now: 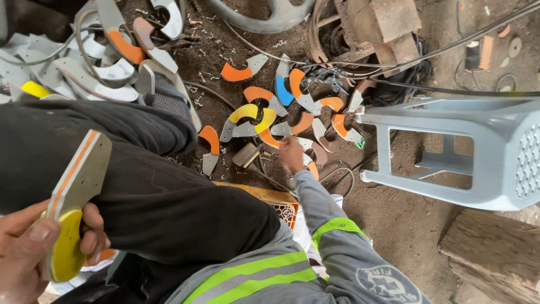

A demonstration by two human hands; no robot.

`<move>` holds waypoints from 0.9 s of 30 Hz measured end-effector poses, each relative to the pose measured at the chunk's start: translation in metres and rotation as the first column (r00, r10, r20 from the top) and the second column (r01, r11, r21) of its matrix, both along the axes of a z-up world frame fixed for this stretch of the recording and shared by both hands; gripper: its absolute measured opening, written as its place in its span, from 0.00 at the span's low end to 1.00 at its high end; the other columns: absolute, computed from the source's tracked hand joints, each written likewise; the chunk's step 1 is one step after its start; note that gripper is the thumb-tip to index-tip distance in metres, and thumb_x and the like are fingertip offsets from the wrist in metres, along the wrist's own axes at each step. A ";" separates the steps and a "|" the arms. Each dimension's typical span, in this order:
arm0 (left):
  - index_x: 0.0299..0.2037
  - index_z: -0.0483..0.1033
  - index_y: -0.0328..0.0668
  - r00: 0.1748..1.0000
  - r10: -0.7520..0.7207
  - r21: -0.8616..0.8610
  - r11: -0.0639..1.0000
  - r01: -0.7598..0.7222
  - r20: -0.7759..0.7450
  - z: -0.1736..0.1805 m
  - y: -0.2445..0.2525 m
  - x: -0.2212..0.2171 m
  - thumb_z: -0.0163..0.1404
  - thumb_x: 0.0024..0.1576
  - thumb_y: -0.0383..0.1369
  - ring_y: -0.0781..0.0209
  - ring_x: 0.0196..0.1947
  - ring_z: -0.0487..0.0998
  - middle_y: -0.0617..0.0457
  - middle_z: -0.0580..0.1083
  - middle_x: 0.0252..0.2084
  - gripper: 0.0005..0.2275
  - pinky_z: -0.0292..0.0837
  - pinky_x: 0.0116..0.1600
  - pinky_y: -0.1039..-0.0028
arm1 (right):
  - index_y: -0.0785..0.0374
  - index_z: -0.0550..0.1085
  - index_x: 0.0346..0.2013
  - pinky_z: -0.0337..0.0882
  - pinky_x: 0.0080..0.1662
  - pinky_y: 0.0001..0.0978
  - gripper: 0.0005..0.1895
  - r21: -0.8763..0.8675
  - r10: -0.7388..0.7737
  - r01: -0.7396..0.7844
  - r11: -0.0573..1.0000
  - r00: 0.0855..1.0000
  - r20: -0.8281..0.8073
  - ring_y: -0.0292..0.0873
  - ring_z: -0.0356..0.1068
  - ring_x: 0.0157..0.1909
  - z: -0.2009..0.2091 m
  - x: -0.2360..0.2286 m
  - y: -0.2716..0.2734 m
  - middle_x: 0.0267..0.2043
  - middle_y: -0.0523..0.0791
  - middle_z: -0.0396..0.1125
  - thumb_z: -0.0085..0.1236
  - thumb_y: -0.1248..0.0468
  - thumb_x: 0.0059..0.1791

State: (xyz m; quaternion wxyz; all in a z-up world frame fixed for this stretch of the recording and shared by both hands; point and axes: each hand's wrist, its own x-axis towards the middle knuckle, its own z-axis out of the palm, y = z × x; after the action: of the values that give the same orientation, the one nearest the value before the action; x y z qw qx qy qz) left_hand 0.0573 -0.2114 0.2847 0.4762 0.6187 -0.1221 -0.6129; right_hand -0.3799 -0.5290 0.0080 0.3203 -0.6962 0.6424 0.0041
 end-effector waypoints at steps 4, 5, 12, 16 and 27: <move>0.52 0.72 0.17 0.999 0.053 0.010 0.999 -0.053 0.003 0.004 0.005 -0.003 0.48 0.64 0.49 0.44 0.28 0.78 0.38 0.69 0.29 0.29 0.83 0.34 0.52 | 0.64 0.77 0.44 0.74 0.48 0.41 0.11 0.139 0.171 -0.196 0.971 0.971 0.168 0.51 0.76 0.42 0.002 0.058 0.045 0.41 0.53 0.75 0.53 0.63 0.51; 0.52 0.72 0.17 0.998 0.062 0.004 0.998 -0.062 -0.013 0.003 0.008 -0.003 0.48 0.64 0.50 0.44 0.28 0.77 0.38 0.69 0.29 0.29 0.82 0.35 0.52 | 0.63 0.77 0.45 0.74 0.49 0.41 0.11 0.142 0.219 -0.252 0.957 0.952 0.214 0.51 0.76 0.42 0.003 0.069 0.054 0.42 0.53 0.75 0.52 0.64 0.50; 0.55 0.69 0.15 0.987 0.083 -0.041 0.995 -0.090 -0.138 -0.047 0.064 0.014 0.45 0.66 0.52 0.42 0.30 0.75 0.37 0.68 0.32 0.32 0.80 0.39 0.49 | 0.58 0.78 0.48 0.71 0.48 0.46 0.14 0.106 0.360 -0.398 0.911 0.895 0.264 0.58 0.71 0.42 0.019 0.070 0.091 0.37 0.54 0.71 0.50 0.68 0.49; 0.63 0.60 0.25 0.739 -0.219 -0.371 0.927 -0.045 -0.637 -0.144 0.083 0.037 0.41 0.67 0.48 0.44 0.37 0.77 0.33 0.73 0.37 0.27 0.74 0.50 0.49 | 0.58 0.76 0.51 0.70 0.47 0.47 0.18 0.069 0.363 -0.400 0.914 0.881 0.304 0.59 0.70 0.42 0.021 0.040 0.096 0.39 0.55 0.68 0.49 0.70 0.48; 0.64 0.62 0.22 0.579 -0.224 -0.359 0.924 -0.130 -0.784 -0.181 0.116 0.058 0.46 0.67 0.43 0.25 0.40 0.81 0.25 0.78 0.40 0.26 0.60 0.61 0.39 | 0.60 0.75 0.43 0.71 0.46 0.44 0.11 -0.124 -0.110 0.092 0.988 0.982 -0.151 0.53 0.73 0.45 -0.001 -0.069 0.039 0.43 0.51 0.73 0.55 0.65 0.47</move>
State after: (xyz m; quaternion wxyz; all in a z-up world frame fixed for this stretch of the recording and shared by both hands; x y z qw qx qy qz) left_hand 0.1152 -0.0955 0.1041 0.5716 0.1606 -0.0228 -0.8044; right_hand -0.4485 -0.4897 0.0067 0.2273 -0.6777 0.6993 0.0053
